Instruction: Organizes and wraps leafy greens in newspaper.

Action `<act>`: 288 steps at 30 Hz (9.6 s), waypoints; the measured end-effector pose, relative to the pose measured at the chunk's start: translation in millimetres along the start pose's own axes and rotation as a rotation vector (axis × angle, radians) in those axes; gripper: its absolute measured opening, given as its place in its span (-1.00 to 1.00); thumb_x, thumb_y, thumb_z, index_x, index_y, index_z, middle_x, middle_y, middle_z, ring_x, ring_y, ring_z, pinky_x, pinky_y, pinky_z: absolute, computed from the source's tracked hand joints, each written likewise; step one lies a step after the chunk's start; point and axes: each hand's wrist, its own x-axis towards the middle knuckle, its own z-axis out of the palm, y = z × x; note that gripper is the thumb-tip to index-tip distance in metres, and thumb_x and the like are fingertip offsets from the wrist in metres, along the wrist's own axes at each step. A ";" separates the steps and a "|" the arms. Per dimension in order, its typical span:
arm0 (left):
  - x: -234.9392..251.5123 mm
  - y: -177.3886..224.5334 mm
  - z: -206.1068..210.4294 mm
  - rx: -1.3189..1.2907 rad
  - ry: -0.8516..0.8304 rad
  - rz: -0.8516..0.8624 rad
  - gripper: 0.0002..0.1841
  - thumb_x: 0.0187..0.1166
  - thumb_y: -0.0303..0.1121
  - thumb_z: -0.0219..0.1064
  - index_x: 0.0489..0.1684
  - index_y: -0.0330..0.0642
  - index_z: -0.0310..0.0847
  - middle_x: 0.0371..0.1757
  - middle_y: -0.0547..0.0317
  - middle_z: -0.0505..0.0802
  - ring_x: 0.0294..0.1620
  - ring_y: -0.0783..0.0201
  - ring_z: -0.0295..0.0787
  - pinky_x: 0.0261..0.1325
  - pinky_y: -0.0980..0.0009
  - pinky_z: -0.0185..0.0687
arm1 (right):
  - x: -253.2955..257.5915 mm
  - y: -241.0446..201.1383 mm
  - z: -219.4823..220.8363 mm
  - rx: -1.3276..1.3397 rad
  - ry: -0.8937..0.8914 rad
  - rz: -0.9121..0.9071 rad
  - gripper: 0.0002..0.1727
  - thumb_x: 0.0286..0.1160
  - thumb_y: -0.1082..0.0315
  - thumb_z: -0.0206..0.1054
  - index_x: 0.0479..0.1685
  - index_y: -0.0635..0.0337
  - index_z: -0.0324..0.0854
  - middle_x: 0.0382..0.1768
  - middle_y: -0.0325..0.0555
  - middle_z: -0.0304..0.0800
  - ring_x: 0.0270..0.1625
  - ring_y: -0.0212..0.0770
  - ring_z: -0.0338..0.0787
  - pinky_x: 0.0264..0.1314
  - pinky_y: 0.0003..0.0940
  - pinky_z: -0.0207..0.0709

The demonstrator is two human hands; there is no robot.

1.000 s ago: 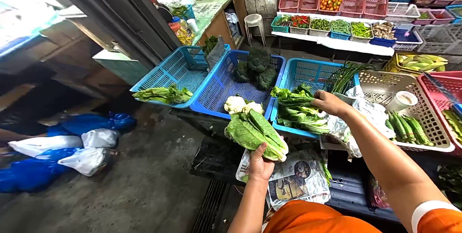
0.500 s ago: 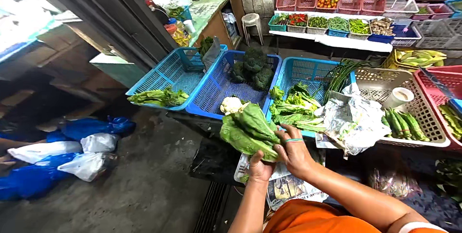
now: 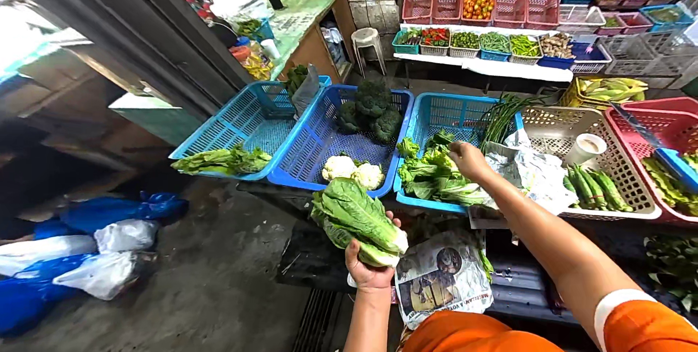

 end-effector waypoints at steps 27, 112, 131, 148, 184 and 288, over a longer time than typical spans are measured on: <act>28.4 -15.4 13.8 0.264 0.383 0.105 -0.64 0.51 -0.27 0.23 0.23 -0.20 0.48 0.01 -0.08 0.87 0.04 0.04 0.87 0.05 0.01 0.83 | -101.1 -95.8 36.6 0.575 0.005 -0.386 -0.55 0.48 0.36 0.45 0.28 0.39 0.50 -0.03 -0.01 0.84 -0.06 -0.26 0.86 0.08 -0.24 0.80; -8.8 56.7 -18.3 0.242 0.391 0.466 -0.63 0.65 -0.25 0.14 0.36 -0.14 0.47 0.27 -0.18 0.77 0.31 -0.13 0.74 0.28 -0.14 0.71 | -92.1 -86.7 81.4 0.527 -0.087 -0.228 -0.24 0.30 0.43 0.60 0.60 0.14 0.44 0.30 0.18 0.60 0.20 -0.01 0.74 0.22 -0.02 0.72; -29.6 15.2 -9.4 0.211 0.305 0.251 -0.16 -0.40 -0.03 0.90 -0.01 -0.20 0.62 -0.17 0.05 0.91 -0.09 0.22 0.91 0.02 0.20 0.87 | -147.4 -125.5 128.1 0.175 -0.069 -0.485 -0.41 0.72 -0.05 0.17 0.42 0.27 0.63 0.60 0.18 0.51 0.61 0.21 0.49 0.63 0.13 0.37; -22.9 13.6 -33.0 -0.017 0.286 0.207 -0.41 0.59 0.20 0.06 0.22 -0.13 0.61 0.10 -0.16 0.86 0.11 -0.10 0.86 0.02 -0.04 0.82 | -105.2 -104.3 45.4 0.387 -0.677 -0.343 -0.68 0.76 0.20 0.21 0.22 0.24 0.65 0.00 -0.06 0.85 -0.06 -0.29 0.84 0.12 -0.25 0.74; 2.6 76.5 -45.0 -0.075 -0.086 -0.028 -0.17 0.24 0.15 0.45 0.50 -0.24 0.58 0.37 -0.22 0.76 0.40 -0.16 0.72 0.43 -0.14 0.61 | -18.1 -41.7 2.0 -0.397 -0.249 -0.137 -0.80 0.57 0.36 0.32 0.02 0.23 0.76 -0.04 0.23 0.83 0.05 0.33 0.82 0.03 0.45 0.62; -43.9 -60.7 -166.7 2.391 -0.499 -0.324 -0.35 0.53 -0.51 0.34 0.72 -0.05 0.40 0.82 0.06 0.37 0.86 -0.08 0.13 0.70 -0.42 0.01 | -146.6 93.0 250.1 -0.290 -0.981 0.196 0.16 0.04 -0.16 0.69 0.72 0.29 0.31 0.76 0.34 0.19 0.79 0.31 0.20 0.74 0.28 0.18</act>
